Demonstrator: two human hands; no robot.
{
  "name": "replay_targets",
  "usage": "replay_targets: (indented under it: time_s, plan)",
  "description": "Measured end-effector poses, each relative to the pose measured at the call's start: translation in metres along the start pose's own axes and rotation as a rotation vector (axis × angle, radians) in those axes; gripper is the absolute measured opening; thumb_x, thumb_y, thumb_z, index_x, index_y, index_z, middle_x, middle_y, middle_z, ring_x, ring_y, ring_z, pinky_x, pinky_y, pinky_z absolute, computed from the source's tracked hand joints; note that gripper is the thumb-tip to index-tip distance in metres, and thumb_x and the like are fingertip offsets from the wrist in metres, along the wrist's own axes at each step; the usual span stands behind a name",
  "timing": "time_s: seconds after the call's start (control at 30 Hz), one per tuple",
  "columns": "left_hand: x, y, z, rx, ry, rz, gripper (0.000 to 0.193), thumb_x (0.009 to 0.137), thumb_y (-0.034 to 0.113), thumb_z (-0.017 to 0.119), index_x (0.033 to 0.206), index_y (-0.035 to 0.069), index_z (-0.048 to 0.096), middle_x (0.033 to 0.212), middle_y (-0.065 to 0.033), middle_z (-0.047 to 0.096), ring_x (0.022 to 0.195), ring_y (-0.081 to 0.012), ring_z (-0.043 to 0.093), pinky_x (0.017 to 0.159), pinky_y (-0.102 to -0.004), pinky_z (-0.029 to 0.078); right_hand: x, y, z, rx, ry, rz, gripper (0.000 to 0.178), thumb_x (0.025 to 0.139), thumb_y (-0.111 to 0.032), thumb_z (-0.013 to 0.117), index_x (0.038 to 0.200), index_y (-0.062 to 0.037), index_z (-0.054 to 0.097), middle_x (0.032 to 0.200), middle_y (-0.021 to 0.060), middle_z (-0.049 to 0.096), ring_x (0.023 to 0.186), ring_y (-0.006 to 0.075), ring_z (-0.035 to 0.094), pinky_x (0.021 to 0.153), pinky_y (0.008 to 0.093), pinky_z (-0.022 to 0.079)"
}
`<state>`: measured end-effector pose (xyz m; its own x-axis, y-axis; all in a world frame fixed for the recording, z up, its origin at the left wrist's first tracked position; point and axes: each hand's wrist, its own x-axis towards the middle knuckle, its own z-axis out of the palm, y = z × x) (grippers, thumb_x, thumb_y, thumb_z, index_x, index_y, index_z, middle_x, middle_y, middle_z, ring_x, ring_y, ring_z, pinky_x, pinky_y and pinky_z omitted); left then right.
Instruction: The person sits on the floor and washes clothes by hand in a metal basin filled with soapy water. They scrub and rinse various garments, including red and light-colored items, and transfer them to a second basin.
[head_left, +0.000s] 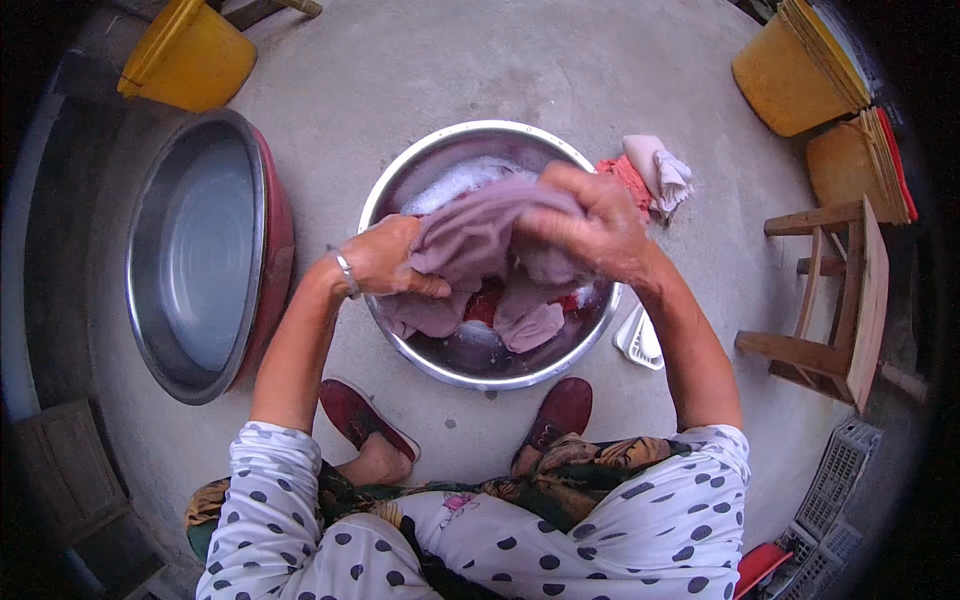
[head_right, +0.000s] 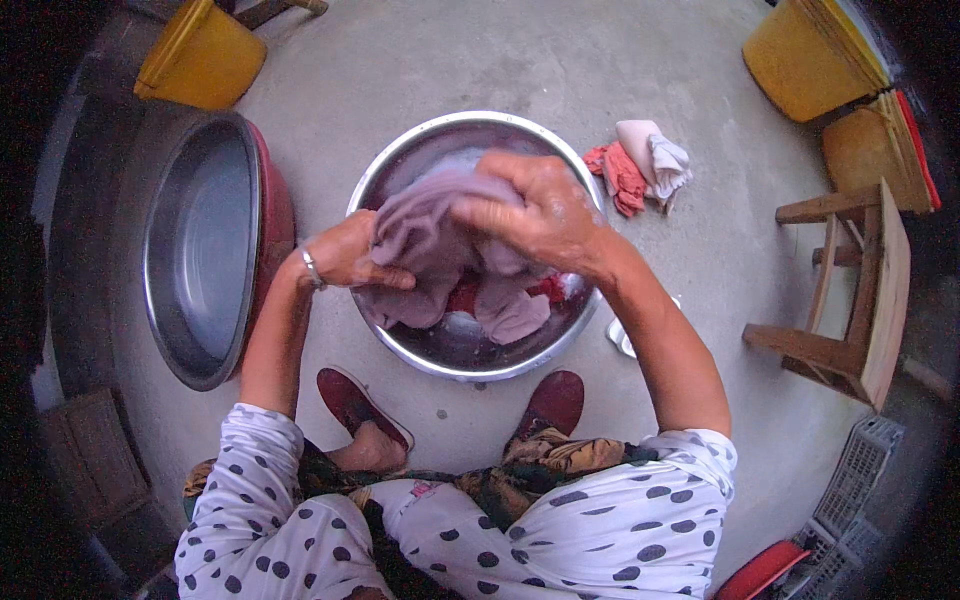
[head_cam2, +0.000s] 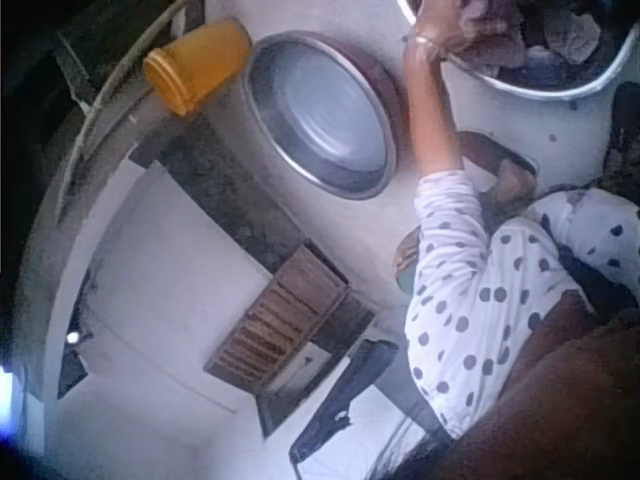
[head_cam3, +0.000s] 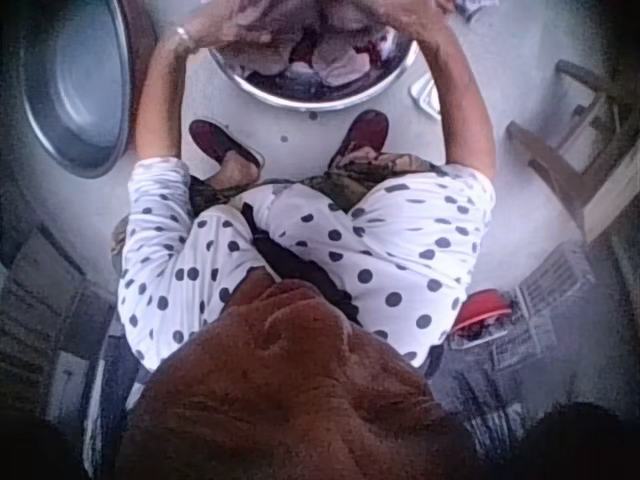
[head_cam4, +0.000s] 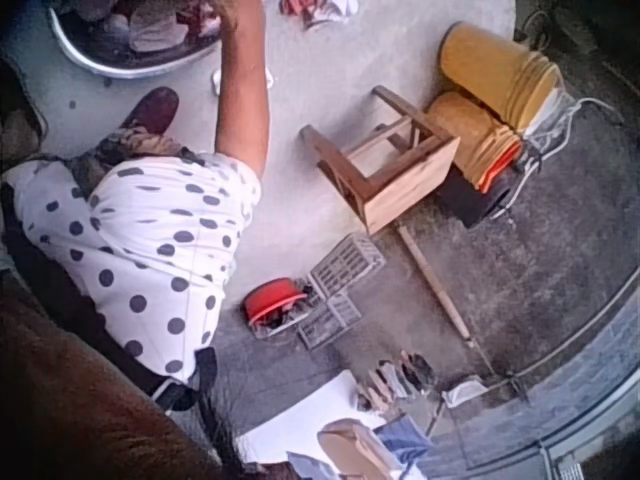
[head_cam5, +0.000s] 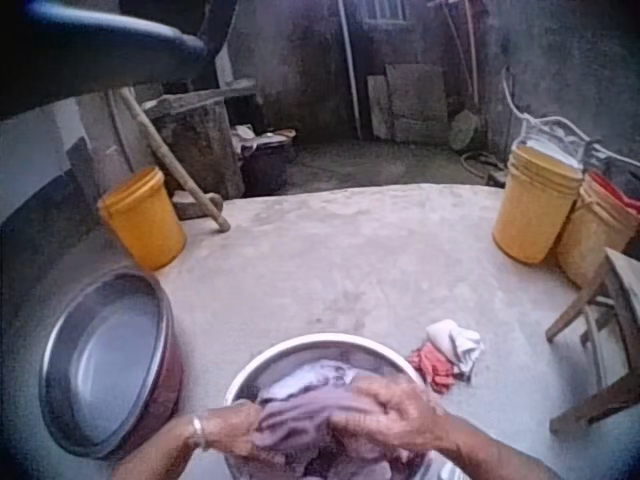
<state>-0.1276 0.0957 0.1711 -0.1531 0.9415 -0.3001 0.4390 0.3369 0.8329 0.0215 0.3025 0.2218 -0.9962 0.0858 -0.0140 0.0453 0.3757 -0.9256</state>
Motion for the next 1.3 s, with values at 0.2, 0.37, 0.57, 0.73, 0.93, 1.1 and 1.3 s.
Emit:
replay_targets:
  time_s: [0.2, 0.37, 0.57, 0.73, 0.93, 1.1, 1.3]
  plan:
    - [0.004, -0.009, -0.013, -0.224, 0.096, 0.297, 0.042, 0.067, 0.011, 0.063, 0.107, 0.002, 0.057, 0.115, -0.0081, 0.054, 0.106, -0.0212, 0.050, 0.094, -0.0315, 0.036, -0.007, 0.071, -0.013, -0.092, -0.271, 0.107, 0.030, 0.065, -0.018, 0.062, 0.087, 0.0023, 0.060, 0.077, 0.0058, 0.059, 0.075, 0.0156, 0.055, 0.069, 0.0321, 0.043]
    - [0.009, -0.030, 0.047, -0.911, 0.225, -0.124, 0.054, 0.081, 0.022, 0.061, 0.125, 0.000, 0.040, 0.114, -0.0096, 0.054, 0.107, -0.0176, 0.050, 0.095, -0.0306, 0.037, 0.012, 0.072, 0.009, 0.694, 0.232, 0.175, 0.022, 0.070, -0.006, 0.052, 0.090, -0.0027, 0.062, 0.085, -0.0015, 0.056, 0.077, 0.0064, 0.050, 0.074, 0.0210, 0.042]
    - [0.050, -0.029, 0.094, -1.831, 0.198, 0.003, 0.062, 0.076, 0.055, 0.057, 0.108, 0.003, 0.051, 0.104, -0.0089, 0.058, 0.096, -0.0194, 0.056, 0.085, -0.0328, 0.046, 0.009, 0.101, 0.072, -0.011, 0.379, -0.140, 0.024, 0.072, -0.005, 0.049, 0.093, -0.0060, 0.061, 0.084, 0.0110, 0.061, 0.070, 0.0146, 0.058, 0.065, 0.0251, 0.048]
    - [0.063, -0.053, 0.133, -1.772, 0.442, -0.024, 0.049, 0.082, 0.055, 0.049, 0.096, 0.009, 0.058, 0.094, -0.0070, 0.060, 0.088, -0.0191, 0.060, 0.077, -0.0320, 0.050, 0.000, 0.092, 0.124, -0.601, 0.168, -0.494, 0.019, 0.077, -0.023, 0.057, 0.067, -0.0062, 0.055, 0.068, 0.0127, 0.058, 0.060, 0.0267, 0.058, 0.048, 0.0349, 0.046]
    - [0.062, -0.041, 0.134, -1.821, 0.492, -0.152, 0.025, 0.086, 0.030, 0.048, 0.088, 0.007, 0.058, 0.091, -0.0050, 0.060, 0.083, -0.0170, 0.060, 0.075, -0.0316, 0.049, 0.006, 0.085, 0.131, -0.480, 0.329, -0.456, 0.020, 0.082, -0.022, 0.053, 0.068, -0.0074, 0.054, 0.061, 0.0137, 0.053, 0.052, 0.0313, 0.056, 0.047, 0.0397, 0.046]
    - [0.054, -0.014, 0.128, -1.587, 0.594, -0.208, 0.021, 0.086, 0.024, 0.050, 0.084, 0.005, 0.060, 0.087, -0.0028, 0.060, 0.084, -0.0152, 0.058, 0.076, -0.0291, 0.045, 0.029, 0.125, 0.106, -0.662, 0.303, -0.253, 0.022, 0.081, -0.022, 0.053, 0.066, -0.0064, 0.054, 0.061, 0.0144, 0.054, 0.054, 0.0295, 0.055, 0.054, 0.0449, 0.044]
    - [0.047, -0.006, 0.054, -0.845, -0.172, 0.064, 0.036, 0.086, 0.029, 0.052, 0.108, 0.001, 0.050, 0.108, -0.0054, 0.055, 0.096, -0.0128, 0.052, 0.085, -0.0262, 0.039, 0.036, 0.082, 0.023, -0.031, 0.123, 0.207, 0.032, 0.077, -0.034, 0.061, 0.067, -0.0034, 0.061, 0.066, 0.0085, 0.059, 0.058, 0.0172, 0.054, 0.055, 0.0323, 0.044]
